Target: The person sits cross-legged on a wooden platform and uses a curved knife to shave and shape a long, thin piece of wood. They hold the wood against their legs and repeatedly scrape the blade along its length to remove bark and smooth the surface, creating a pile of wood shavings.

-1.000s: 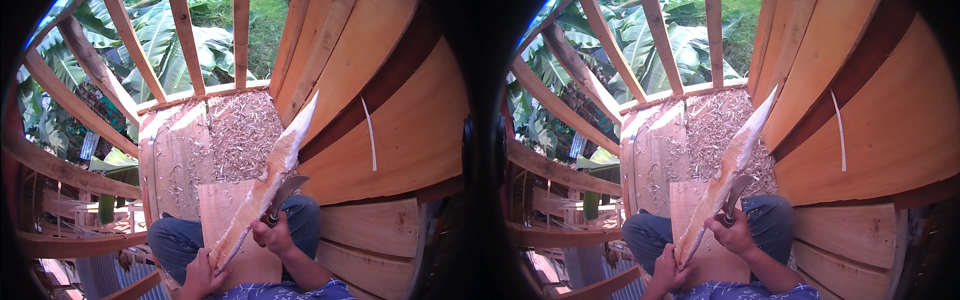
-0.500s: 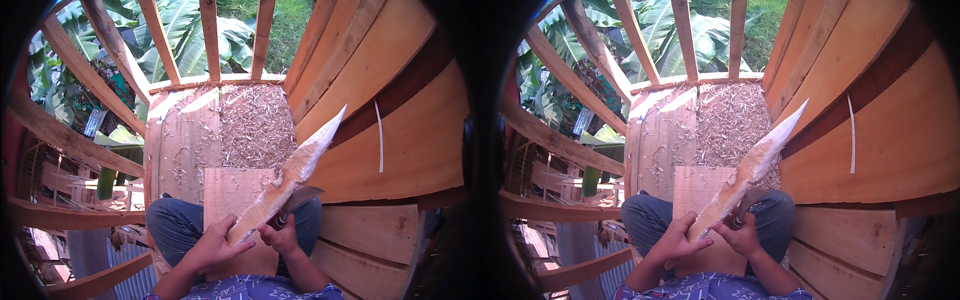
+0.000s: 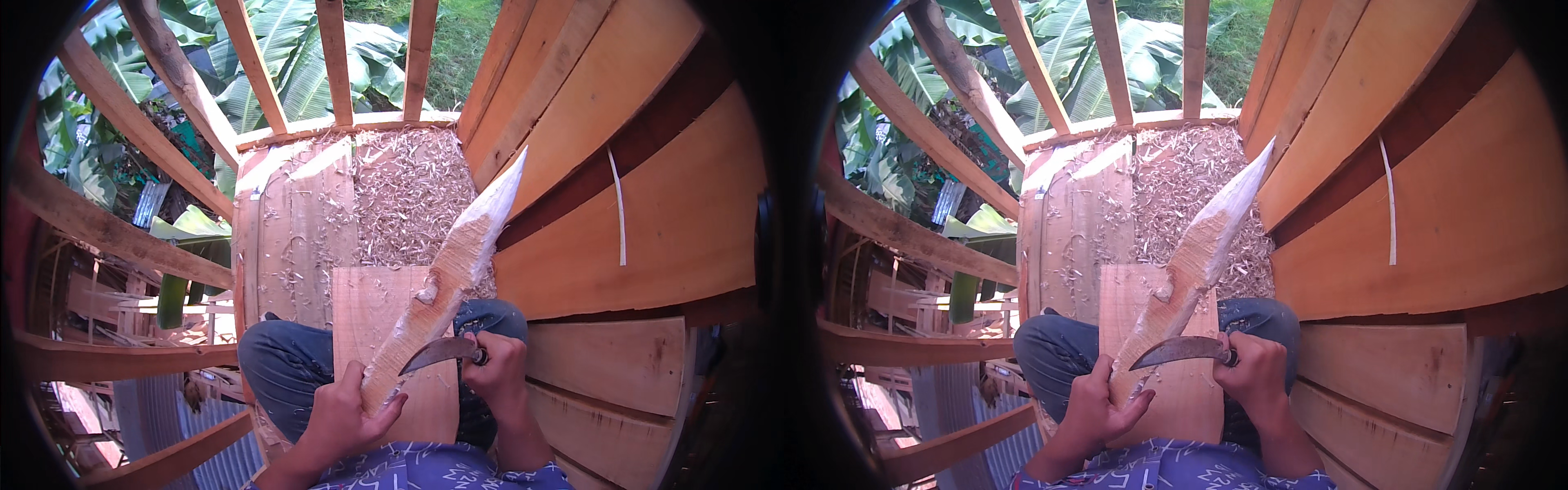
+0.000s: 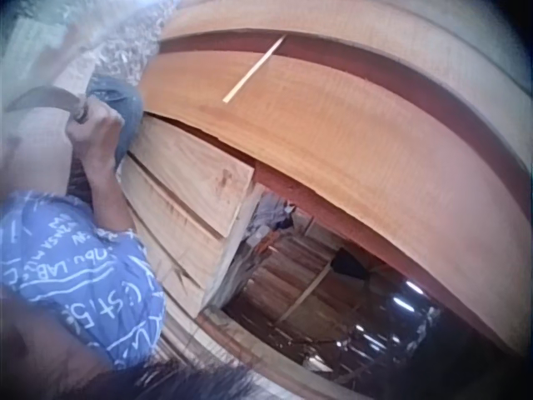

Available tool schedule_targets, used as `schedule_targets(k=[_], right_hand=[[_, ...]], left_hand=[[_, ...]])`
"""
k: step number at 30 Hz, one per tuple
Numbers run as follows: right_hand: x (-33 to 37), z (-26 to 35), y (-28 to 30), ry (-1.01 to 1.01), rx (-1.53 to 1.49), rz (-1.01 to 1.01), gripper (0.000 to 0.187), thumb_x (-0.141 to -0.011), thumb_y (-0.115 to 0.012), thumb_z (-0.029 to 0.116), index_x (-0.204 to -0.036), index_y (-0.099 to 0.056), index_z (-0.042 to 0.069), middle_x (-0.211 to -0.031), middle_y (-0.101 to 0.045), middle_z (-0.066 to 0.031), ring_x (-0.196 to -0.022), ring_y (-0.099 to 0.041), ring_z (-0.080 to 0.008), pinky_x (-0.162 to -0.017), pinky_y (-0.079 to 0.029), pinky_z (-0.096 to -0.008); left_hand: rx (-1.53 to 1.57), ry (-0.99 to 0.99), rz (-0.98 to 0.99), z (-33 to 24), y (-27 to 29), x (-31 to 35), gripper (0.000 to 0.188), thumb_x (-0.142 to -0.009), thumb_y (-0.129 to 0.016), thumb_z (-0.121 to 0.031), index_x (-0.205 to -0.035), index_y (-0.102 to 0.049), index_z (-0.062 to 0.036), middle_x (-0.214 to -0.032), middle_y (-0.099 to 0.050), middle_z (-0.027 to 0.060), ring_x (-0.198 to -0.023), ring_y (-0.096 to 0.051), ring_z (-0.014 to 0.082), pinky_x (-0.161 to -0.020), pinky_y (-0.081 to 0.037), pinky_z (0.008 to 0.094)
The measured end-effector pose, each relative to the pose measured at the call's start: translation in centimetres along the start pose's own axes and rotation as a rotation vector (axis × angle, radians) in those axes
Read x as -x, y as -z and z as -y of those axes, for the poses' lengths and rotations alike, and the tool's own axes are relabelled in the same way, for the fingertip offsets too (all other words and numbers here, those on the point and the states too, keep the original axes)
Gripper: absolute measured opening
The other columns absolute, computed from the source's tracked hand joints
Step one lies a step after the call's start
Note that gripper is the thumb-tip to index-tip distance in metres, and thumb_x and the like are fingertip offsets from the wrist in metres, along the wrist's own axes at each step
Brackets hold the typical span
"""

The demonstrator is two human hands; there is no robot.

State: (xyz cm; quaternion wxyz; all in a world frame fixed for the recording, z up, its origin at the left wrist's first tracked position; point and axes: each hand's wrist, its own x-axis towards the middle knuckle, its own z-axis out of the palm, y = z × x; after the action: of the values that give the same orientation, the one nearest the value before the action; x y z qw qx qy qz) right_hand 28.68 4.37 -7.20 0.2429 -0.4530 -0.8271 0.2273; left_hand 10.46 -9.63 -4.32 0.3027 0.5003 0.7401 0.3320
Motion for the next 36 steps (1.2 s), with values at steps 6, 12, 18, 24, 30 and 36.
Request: schedule_targets(k=[6, 12, 18, 24, 30, 36], right_hand=[[-1.2, -1.0, 0.4, -0.062, 0.078, -0.106, 0.025, -0.077, -0.063, 0.015, -0.058, -0.052, 0.004, -0.056, -0.054, -0.0163, -0.053, -0.056, -0.0366, -0.049, -0.043, -0.0418], [-0.4, -0.4, -0.6, -0.035, 0.020, -0.032, 0.021, -0.076, -0.063, 0.015, -0.060, -0.056, 0.005, -0.054, -0.054, -0.0151, -0.053, -0.056, -0.0366, -0.049, -0.043, -0.0413], [0.2, 0.3, -0.7, 0.030, 0.012, 0.024, 0.020, -0.077, -0.063, 0.015, -0.060, -0.057, 0.005, -0.055, -0.055, -0.0155, -0.052, -0.056, -0.0365, -0.049, -0.044, -0.0416], [-1.1, -1.9, -0.8, -0.032, 0.105, -0.081, 0.024, -0.078, -0.063, 0.015, -0.058, -0.053, 0.004, -0.058, -0.056, -0.0169, -0.054, -0.057, -0.0372, -0.050, -0.044, -0.0429], [-0.8, -2.3, -1.2, -0.070, 0.101, -0.176, 0.026, -0.078, -0.062, 0.014, -0.057, -0.050, 0.004, -0.056, -0.054, -0.0160, -0.052, -0.056, -0.0361, -0.049, -0.043, -0.0420], [-0.2, -2.0, -1.9, -0.043, -0.049, -0.076, 0.029, -0.077, -0.066, 0.017, -0.057, -0.051, 0.003, -0.055, -0.052, -0.0162, -0.049, -0.054, -0.0331, -0.046, -0.041, -0.0382]], left_hand=[[0.098, 0.056, 0.054, -0.2, -1.1, 1.8, 0.047, -0.077, -0.074, -0.030, -0.095, -0.047, 0.0050, -0.058, -0.059, 0.0206, -0.054, -0.065, 0.0358, -0.049, -0.051, 0.0415], [0.197, 0.138, 0.079, 0.2, -1.2, 2.4, 0.049, -0.077, -0.073, -0.029, -0.100, -0.047, 0.0059, -0.061, -0.060, 0.0216, -0.056, -0.065, 0.0367, -0.052, -0.052, 0.0409], [0.123, 0.109, 0.074, 0.2, -1.1, 2.8, 0.053, -0.078, -0.073, -0.030, -0.105, -0.048, 0.0067, -0.062, -0.061, 0.0218, -0.056, -0.065, 0.0363, -0.052, -0.053, 0.0412], [0.108, 0.135, 0.101, 0.3, -1.8, 3.2, 0.053, -0.078, -0.073, -0.031, -0.107, -0.048, 0.0056, -0.061, -0.061, 0.0210, -0.056, -0.065, 0.0359, -0.052, -0.053, 0.0418], [0.116, 0.102, 0.101, -0.1, -1.7, 2.7, 0.053, -0.078, -0.073, -0.032, -0.107, -0.048, 0.0048, -0.062, -0.062, 0.0209, -0.057, -0.066, 0.0354, -0.052, -0.053, 0.0414], [0.140, 0.120, 0.057, 0.5, -1.8, 2.7, 0.052, -0.077, -0.075, -0.032, -0.105, -0.049, 0.0029, -0.069, -0.064, 0.0214, -0.063, -0.067, 0.0359, -0.056, -0.054, 0.0403]])
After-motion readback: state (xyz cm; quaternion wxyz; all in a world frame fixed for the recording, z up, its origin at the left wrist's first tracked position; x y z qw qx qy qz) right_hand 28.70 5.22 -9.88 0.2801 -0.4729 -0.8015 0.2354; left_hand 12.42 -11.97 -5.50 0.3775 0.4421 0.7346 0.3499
